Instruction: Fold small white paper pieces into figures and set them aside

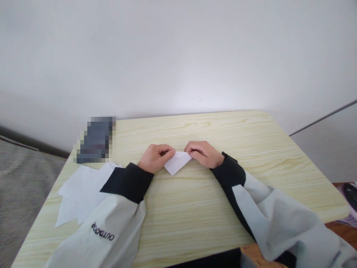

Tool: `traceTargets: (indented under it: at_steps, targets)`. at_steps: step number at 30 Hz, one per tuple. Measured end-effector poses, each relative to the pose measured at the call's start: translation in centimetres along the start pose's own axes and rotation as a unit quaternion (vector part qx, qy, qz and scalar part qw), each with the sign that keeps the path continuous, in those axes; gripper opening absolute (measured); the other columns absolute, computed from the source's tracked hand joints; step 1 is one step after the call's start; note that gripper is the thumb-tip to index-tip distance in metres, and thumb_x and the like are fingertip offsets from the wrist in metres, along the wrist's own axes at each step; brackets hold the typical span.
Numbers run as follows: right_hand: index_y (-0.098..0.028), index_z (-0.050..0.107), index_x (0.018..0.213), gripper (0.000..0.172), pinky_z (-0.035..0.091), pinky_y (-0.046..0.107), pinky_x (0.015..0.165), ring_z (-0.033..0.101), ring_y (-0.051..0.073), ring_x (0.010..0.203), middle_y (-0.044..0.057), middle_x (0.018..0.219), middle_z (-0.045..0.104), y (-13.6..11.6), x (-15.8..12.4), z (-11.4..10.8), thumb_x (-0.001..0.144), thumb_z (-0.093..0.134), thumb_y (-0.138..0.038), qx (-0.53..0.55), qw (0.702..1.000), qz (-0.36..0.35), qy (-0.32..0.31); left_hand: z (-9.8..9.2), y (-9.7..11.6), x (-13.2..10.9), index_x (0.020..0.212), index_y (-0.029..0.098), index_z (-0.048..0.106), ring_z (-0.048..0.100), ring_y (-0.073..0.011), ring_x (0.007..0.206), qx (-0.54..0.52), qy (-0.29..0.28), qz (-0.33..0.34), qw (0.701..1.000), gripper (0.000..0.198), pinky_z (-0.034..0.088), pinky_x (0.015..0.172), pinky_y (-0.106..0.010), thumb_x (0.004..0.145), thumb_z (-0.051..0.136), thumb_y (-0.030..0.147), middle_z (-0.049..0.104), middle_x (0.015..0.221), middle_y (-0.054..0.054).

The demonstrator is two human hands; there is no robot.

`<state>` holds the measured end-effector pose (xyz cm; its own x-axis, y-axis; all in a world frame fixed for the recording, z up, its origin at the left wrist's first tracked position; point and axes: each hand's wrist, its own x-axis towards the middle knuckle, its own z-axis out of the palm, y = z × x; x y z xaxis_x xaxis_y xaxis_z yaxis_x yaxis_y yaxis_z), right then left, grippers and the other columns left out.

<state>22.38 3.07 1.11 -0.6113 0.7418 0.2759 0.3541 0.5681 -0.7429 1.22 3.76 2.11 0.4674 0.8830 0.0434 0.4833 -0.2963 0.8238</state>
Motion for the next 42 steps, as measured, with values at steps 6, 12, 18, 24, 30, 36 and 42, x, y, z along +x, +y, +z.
traceTargets:
  at_steps: [6,12,18,24,30,36,42]
  targets:
    - [-0.015,0.055,0.076,0.018,0.034,0.022,0.055,0.044,0.009,0.057,-0.001,0.064,0.052,-0.3,0.1,0.6,0.086,0.046,-0.027,-0.009,0.999,0.044,0.024,0.1,0.1,0.1,0.067,0.012,0.066,0.051,-0.0111,0.055,-0.001,0.002,0.006,1.0,0.029,0.038,0.051,-0.021,0.076,0.052,0.036,0.062,0.062,-0.002]
    - [-0.016,0.055,0.078,0.014,0.036,0.021,0.057,0.046,0.009,0.06,0.001,0.072,0.055,-0.2,0.1,0.9,0.086,0.046,-0.023,-0.041,0.995,0.05,0.081,0.4,-0.4,0.1,0.079,0.013,0.069,0.056,-0.0136,0.066,0.03,0.003,0.053,0.998,0.025,0.043,0.06,-0.023,0.079,0.049,0.028,0.066,0.074,-0.005]
    - [-0.016,0.053,0.076,0.01,0.039,0.024,0.063,0.049,0.011,0.066,0.004,0.078,0.057,-0.1,0.1,0.9,0.084,0.046,-0.019,-0.064,0.992,0.031,0.106,0.6,-0.8,0.0,0.094,0.015,0.066,0.051,-0.01,0.06,0.022,0.052,0.084,0.995,0.025,0.041,0.057,-0.022,0.079,0.046,0.018,0.067,0.081,-0.003]
    - [-0.017,0.055,0.077,0.01,0.042,0.025,0.066,0.053,0.013,0.072,0.005,0.08,0.059,-0.1,0.2,0.9,0.084,0.047,-0.018,-0.082,0.989,0.024,0.119,0.6,-1.1,0.1,0.084,0.017,0.07,0.055,-0.0121,0.066,0.044,0.045,0.118,0.991,0.022,0.042,0.056,-0.022,0.079,0.05,0.016,0.065,0.084,-0.006]
    - [-0.017,0.056,0.088,0.008,0.045,0.03,0.074,0.055,0.017,0.083,0.008,0.09,0.059,0.5,0.2,1.3,0.082,0.05,-0.018,-0.111,0.981,0.028,0.156,0.5,-1.7,0.4,0.088,0.019,0.071,0.059,-0.017,0.082,0.075,0.039,0.181,0.98,0.016,0.048,0.071,-0.028,0.08,0.056,0.018,0.069,0.085,-0.006]
    - [-0.016,0.06,0.093,0.017,0.042,0.037,0.089,0.051,0.021,0.098,0.01,0.098,0.054,0.6,0.0,1.3,0.077,0.057,-0.018,-0.158,0.974,0.011,0.163,0.1,-2.2,0.5,0.09,0.02,0.072,0.055,-0.0172,0.081,0.176,0.086,0.237,0.952,0.016,0.048,0.075,-0.03,0.082,0.059,0.023,0.069,0.084,-0.006]
    - [-0.018,0.065,0.091,0.017,0.041,0.037,0.086,0.053,0.02,0.091,0.007,0.094,0.056,0.4,-0.1,1.2,0.075,0.062,-0.024,-0.169,0.981,-0.01,0.099,0.1,-2.5,0.5,0.092,0.022,0.072,0.056,-0.0168,0.082,0.209,0.107,0.261,0.936,0.017,0.049,0.075,-0.03,0.083,0.058,0.024,0.068,0.086,-0.006]
